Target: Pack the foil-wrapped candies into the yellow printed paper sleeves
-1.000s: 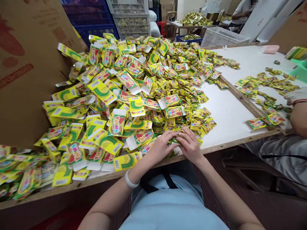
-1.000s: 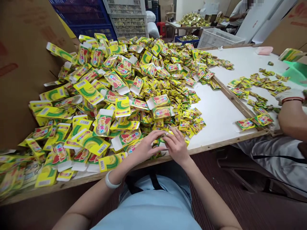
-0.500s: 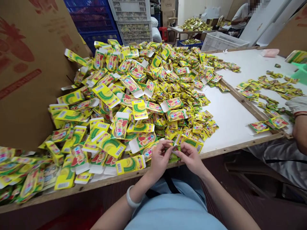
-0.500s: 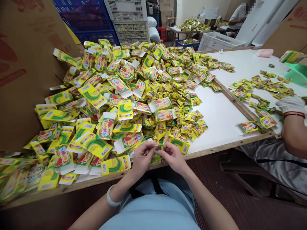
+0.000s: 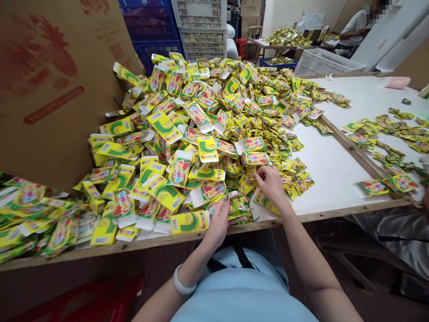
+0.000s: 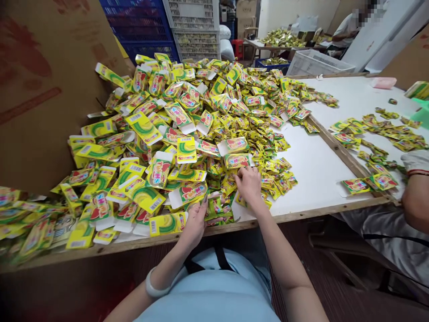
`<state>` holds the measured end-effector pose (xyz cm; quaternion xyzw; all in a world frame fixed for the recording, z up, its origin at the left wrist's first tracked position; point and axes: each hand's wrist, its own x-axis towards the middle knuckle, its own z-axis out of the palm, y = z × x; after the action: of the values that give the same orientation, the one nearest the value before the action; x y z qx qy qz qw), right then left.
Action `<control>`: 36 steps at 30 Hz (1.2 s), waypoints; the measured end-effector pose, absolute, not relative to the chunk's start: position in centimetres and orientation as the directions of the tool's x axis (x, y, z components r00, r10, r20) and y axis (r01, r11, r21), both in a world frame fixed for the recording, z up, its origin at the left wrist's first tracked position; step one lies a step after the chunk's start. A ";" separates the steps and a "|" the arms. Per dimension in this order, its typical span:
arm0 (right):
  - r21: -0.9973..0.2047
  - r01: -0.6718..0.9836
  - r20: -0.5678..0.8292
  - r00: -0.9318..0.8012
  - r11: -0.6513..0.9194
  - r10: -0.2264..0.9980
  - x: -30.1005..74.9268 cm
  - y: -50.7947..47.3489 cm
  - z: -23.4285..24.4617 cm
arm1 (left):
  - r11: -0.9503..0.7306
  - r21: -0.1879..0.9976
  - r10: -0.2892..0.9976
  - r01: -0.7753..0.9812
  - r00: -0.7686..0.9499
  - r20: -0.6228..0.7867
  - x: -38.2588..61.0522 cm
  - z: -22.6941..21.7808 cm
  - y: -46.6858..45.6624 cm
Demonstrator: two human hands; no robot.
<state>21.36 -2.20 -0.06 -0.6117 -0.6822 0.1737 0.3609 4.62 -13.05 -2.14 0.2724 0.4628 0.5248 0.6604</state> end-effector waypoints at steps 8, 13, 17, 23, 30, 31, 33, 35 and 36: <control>-0.995 0.093 -0.073 -0.589 -0.022 0.805 26.4 -7.4 1.5 | 0.543 0.712 0.827 -0.446 0.433 -0.359 4.0 -2.1 -13.6; -0.910 0.340 -0.066 -0.682 0.237 0.728 25.1 -8.3 1.3 | 0.402 0.886 0.850 -0.231 0.455 -0.267 5.2 -1.5 -13.4; -0.884 0.352 0.109 -0.486 0.309 0.867 24.4 -10.0 -0.3 | 0.218 0.955 0.940 -0.201 0.306 -0.151 5.9 -2.3 -14.4; -0.998 0.020 0.054 -0.287 0.062 0.957 23.7 -15.4 -4.2 | -0.099 0.994 0.958 0.051 0.275 0.082 6.2 -2.7 -15.8; -1.000 0.022 0.020 0.014 0.020 1.000 26.9 -14.5 -2.2 | -0.335 0.755 0.942 0.564 0.191 0.275 7.7 -2.8 -11.2; -1.000 0.019 0.008 0.054 0.007 0.998 28.3 -14.0 -2.2 | -0.327 0.689 0.944 0.647 0.195 0.266 8.0 -3.1 -10.4; -0.999 -0.009 -0.048 0.099 -0.048 0.994 31.0 -13.2 -2.7 | -0.323 0.582 0.946 0.747 0.237 0.221 8.4 -3.8 -9.3; -0.992 -0.024 -0.128 0.068 -0.126 0.989 32.9 -13.0 -3.5 | -0.365 0.549 0.931 0.752 0.309 0.196 8.5 -4.2 -9.0; -0.987 -0.014 -0.158 0.023 -0.158 0.987 33.5 -13.1 -3.8 | -0.399 0.560 0.916 0.726 0.343 0.209 8.4 -4.3 -9.1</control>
<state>33.47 -13.10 -3.83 -0.5409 -0.4497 0.5352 0.4677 8.36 -9.08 -4.33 0.7975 0.5147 0.2523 0.1883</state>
